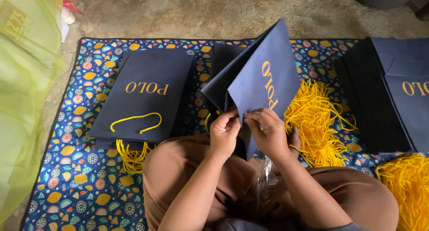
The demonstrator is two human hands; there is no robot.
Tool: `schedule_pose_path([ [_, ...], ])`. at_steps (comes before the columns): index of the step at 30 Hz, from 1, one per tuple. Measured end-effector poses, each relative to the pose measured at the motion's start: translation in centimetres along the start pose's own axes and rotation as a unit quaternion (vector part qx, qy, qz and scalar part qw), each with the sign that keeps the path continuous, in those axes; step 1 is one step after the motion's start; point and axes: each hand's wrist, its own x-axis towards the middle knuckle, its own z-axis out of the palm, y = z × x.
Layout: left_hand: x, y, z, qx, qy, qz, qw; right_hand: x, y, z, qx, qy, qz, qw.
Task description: The person sits on a mat and assembles dark blue shopping bags by threading yellow rope handles through the bag's side holes and tying them into knots. The person handles multiple bags and piles of rope, completing the handle attachment for several units.
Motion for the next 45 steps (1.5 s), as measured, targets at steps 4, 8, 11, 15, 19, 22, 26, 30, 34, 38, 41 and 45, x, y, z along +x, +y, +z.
schedule_pose_path([
  [4,0.1,-0.2,0.0,-0.031,0.011,-0.033,0.999,-0.1,0.9,-0.1,0.053,-0.007,0.047,0.997],
  [8,0.2,0.0,-0.5,0.02,0.007,-0.023,1.0,0.1,1.2,-0.5,0.064,-0.02,0.073,0.995],
  [11,0.1,0.0,-0.5,0.091,0.011,0.035,0.995,-0.3,1.4,-0.3,0.044,0.001,0.08,0.996],
  [15,0.0,0.7,0.2,0.123,0.02,0.06,0.99,-0.8,1.6,0.1,-0.041,0.02,0.055,0.997],
  [19,0.1,1.5,0.7,0.163,0.034,0.084,0.982,-1.0,1.5,0.6,-0.064,0.041,0.062,0.995],
  [22,-0.1,1.5,0.3,0.172,0.043,0.07,0.982,-1.2,1.2,0.5,0.002,0.009,0.132,0.991],
  [26,0.4,1.0,-0.2,0.131,0.055,0.056,0.988,-1.1,1.0,1.0,0.041,-0.004,0.131,0.991],
  [30,0.3,-1.5,-0.5,0.086,0.068,0.02,0.994,-1.7,1.0,1.3,0.047,-0.01,0.122,0.991],
  [34,0.6,-1.1,-0.3,0.059,0.066,-0.009,0.996,-1.6,1.0,0.9,0.028,-0.03,0.134,0.99],
  [38,0.7,-0.6,0.0,0.087,0.053,-0.001,0.995,-1.3,0.5,0.6,0.024,-0.035,0.149,0.988],
  [41,0.7,0.4,0.3,0.062,0.045,0.012,0.997,-1.6,0.9,0.5,0.039,-0.032,0.178,0.983],
  [45,0.8,-0.5,0.0,0.07,0.063,0.044,0.995,-1.4,1.6,0.7,0.025,-0.038,0.163,0.986],
])
